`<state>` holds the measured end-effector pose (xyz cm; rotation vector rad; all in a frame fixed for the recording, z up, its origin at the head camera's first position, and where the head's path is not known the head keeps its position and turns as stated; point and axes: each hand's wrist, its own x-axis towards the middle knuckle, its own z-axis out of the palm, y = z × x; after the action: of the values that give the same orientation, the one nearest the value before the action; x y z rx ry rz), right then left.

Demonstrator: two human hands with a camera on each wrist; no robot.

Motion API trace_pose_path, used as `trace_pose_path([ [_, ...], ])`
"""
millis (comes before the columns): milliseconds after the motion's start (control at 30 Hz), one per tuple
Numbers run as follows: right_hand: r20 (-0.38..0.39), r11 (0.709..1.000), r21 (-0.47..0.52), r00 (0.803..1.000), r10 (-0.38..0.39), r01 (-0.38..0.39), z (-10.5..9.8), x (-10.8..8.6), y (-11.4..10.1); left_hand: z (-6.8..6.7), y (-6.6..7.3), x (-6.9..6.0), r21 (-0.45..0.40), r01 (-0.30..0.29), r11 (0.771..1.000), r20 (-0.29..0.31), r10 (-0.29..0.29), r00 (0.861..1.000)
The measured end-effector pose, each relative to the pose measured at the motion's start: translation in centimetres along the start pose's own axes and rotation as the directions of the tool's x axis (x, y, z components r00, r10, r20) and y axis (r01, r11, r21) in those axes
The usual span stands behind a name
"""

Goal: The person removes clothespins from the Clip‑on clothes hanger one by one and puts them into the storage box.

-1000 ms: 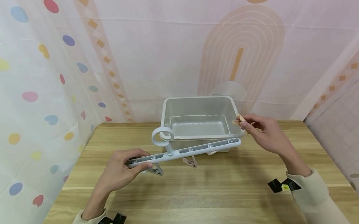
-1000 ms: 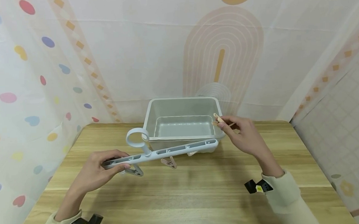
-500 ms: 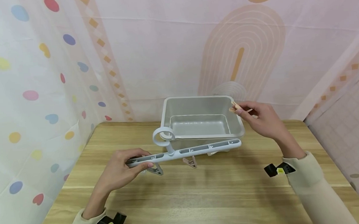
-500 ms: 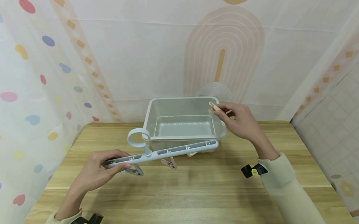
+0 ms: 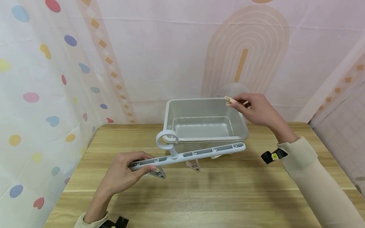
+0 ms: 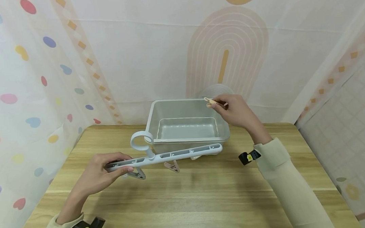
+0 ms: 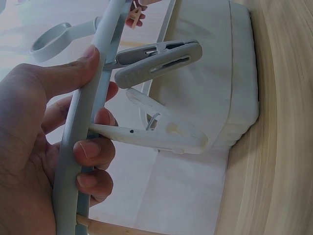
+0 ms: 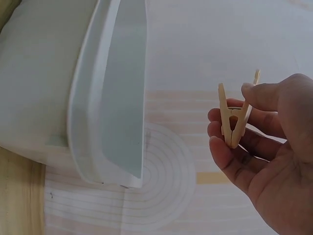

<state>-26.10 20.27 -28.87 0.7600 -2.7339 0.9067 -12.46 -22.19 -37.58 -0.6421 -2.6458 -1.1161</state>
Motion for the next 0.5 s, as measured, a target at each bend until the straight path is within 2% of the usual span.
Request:
trace_pose_path([
  [333, 0.075, 0.999, -0.047, 0.997, 0.006, -0.002, 0.5, 2.9, 0.3, 0.0, 0.2, 0.2, 0.007, -0.025, 1.000, -0.006, 0.025, 1.000],
  [500, 0.107, 0.998, -0.060, 0.994, 0.024, -0.018, 1.5, 4.0, 1.2, 0.0, 0.3, 0.2, -0.002, -0.031, 1.000, 0.001, 0.031, 1.000],
])
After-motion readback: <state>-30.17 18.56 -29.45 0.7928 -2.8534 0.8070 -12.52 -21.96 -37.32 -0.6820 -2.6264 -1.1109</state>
